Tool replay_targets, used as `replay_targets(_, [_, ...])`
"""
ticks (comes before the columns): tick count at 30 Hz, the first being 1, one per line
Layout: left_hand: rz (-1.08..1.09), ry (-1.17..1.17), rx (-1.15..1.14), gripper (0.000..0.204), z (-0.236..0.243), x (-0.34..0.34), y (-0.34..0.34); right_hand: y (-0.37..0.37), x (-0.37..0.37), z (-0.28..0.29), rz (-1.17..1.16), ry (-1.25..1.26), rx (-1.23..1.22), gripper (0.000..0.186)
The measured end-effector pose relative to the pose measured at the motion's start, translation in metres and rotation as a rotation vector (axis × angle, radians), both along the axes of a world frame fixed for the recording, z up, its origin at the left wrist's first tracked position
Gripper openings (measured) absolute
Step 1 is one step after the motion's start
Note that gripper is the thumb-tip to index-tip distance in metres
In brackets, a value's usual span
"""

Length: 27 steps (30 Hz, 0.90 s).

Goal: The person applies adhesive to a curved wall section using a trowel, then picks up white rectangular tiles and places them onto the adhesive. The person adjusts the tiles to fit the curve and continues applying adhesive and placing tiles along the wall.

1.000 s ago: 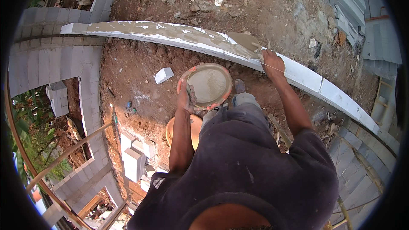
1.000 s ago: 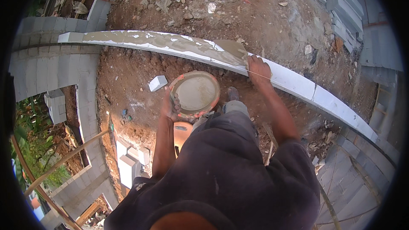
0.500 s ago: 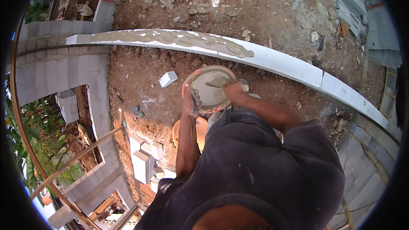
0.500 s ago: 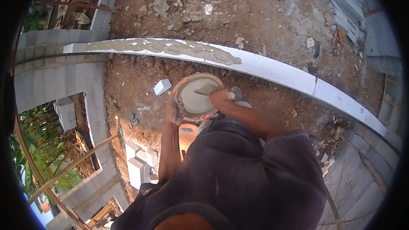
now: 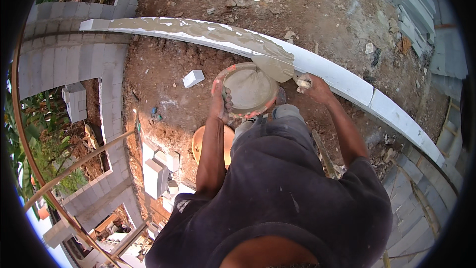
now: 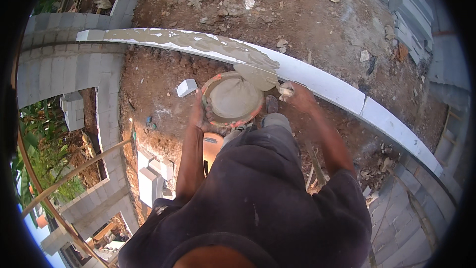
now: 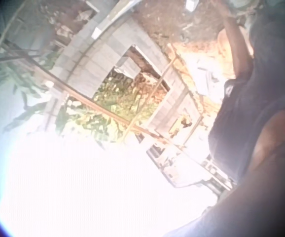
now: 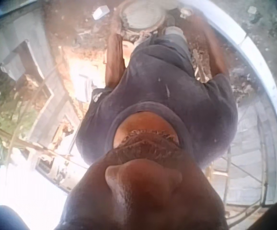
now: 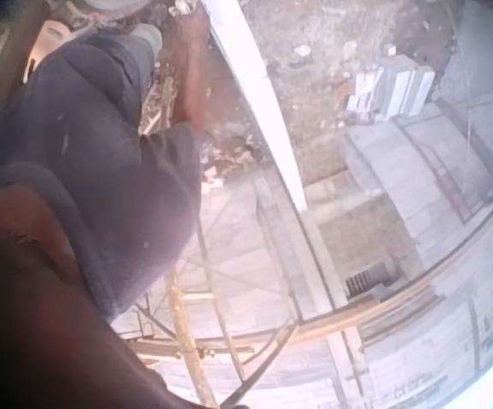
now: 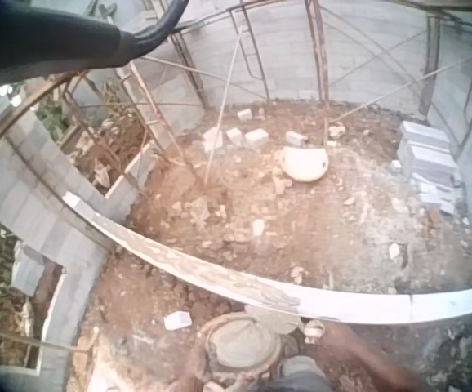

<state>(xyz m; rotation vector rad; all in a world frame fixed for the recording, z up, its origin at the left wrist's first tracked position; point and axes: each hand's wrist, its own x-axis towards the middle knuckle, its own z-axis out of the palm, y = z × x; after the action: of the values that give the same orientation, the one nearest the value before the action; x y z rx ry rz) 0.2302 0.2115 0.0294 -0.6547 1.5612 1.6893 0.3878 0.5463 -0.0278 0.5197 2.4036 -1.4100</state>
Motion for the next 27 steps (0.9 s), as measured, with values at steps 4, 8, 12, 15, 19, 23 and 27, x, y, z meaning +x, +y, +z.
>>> replay_targets(4, [-0.011,-0.008,-0.007,0.050,-0.004,0.003,0.008,0.036,0.016,0.026,-0.059,-0.061,0.281,0.044])
replay_targets(8, [-0.045,-0.060,-0.020,0.050,-0.020,-0.001,0.007,0.062,0.038,0.016,-0.029,-0.026,0.547,0.037])
replay_targets(12, [-0.009,-0.047,-0.051,0.045,-0.026,0.004,0.013,0.071,0.056,0.023,-0.037,-0.087,0.660,0.034])
replay_targets(15, [-0.019,-0.057,-0.039,0.041,-0.027,0.008,0.012,0.072,0.065,0.021,-0.052,-0.020,0.724,0.029])
replay_targets(19, [-0.050,-0.160,0.046,0.038,-0.039,0.005,0.006,0.071,0.042,0.019,-0.004,-0.027,0.785,0.024])
replay_targets(23, [0.007,-0.096,0.037,0.038,-0.040,0.014,0.004,0.058,0.009,0.002,-0.013,0.138,0.843,0.020])
replay_targets(27, [0.027,-0.144,0.037,0.038,-0.046,0.016,-0.007,0.039,-0.021,-0.003,0.023,0.195,0.911,0.015])
